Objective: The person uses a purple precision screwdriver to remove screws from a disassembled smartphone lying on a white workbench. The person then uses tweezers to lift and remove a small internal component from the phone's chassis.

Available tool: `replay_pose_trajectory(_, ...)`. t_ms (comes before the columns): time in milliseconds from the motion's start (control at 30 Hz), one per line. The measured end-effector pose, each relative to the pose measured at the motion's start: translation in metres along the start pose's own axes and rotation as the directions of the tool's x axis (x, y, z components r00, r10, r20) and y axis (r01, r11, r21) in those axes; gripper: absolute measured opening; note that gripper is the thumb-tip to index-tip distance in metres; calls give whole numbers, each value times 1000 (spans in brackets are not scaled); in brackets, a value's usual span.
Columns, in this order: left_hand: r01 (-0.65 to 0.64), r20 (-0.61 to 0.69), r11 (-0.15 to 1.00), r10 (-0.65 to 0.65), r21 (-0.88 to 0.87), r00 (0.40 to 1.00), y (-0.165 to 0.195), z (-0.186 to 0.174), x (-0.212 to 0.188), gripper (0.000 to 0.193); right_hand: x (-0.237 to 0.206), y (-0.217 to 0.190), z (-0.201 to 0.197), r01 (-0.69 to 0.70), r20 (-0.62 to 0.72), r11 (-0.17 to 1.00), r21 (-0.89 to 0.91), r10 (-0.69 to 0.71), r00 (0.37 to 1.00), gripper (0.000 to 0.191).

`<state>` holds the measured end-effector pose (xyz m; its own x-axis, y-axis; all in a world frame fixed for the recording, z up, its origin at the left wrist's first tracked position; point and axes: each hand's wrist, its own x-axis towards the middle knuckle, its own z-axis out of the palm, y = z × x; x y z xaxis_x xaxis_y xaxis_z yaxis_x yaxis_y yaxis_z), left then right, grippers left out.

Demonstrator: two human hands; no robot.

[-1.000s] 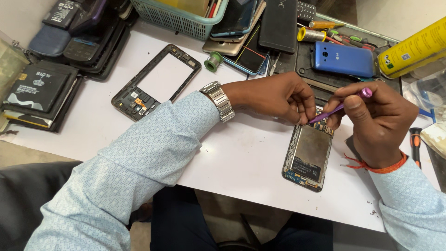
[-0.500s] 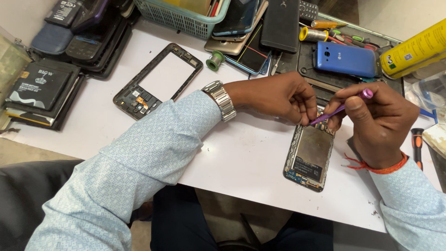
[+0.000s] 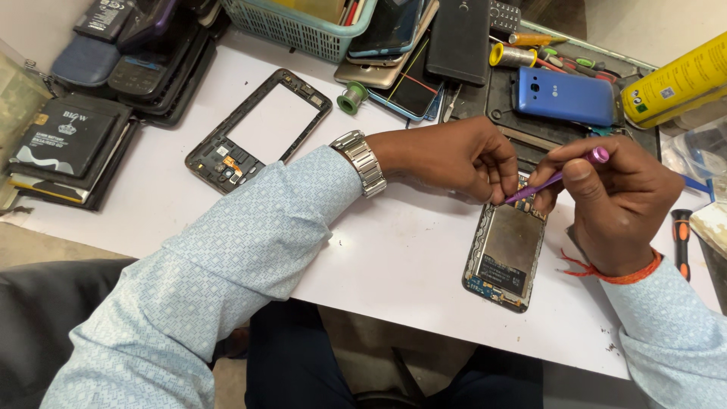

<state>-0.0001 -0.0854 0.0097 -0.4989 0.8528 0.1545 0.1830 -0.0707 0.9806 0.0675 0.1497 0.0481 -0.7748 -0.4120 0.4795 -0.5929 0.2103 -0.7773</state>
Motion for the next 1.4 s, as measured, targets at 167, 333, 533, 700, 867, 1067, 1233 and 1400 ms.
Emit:
replay_pose_trajectory(167,25,-3,1000,-25,6,1000,2,0,-1,22,0,1,1,15,1,1000,9,-15,1000,30)
replay_pose_trajectory(333,28,3,1000,-28,-3,1000,3,0,0,22,-1,1,0,26,13,1000,5,-26,1000,31)
replay_pose_trajectory(533,43,-2,999,-43,1,999,4,1,-1,24,-2,2,-2,51,12,998,-31,-51,999,32)
replay_pose_trajectory(700,33,-12,999,-32,39,999,4,1,-2,22,-2,4,-4,71,31,997,-25,-71,997,33)
replay_pose_trajectory(867,-26,7,998,25,62,1000,1,0,-1,21,-3,5,-4,80,38,997,-17,-79,996,33)
replay_pose_trajectory(1067,-27,3,997,27,76,1000,0,-1,0,21,-5,3,-5,42,31,999,19,-43,999,32)
replay_pose_trajectory(1233,7,-17,997,-5,82,1000,2,0,-1,22,-7,4,-6,32,23,999,19,-32,999,30)
replay_pose_trajectory(1400,12,-19,996,-11,86,1000,4,1,-2,23,-6,6,-8,46,29,999,-3,-46,999,29)
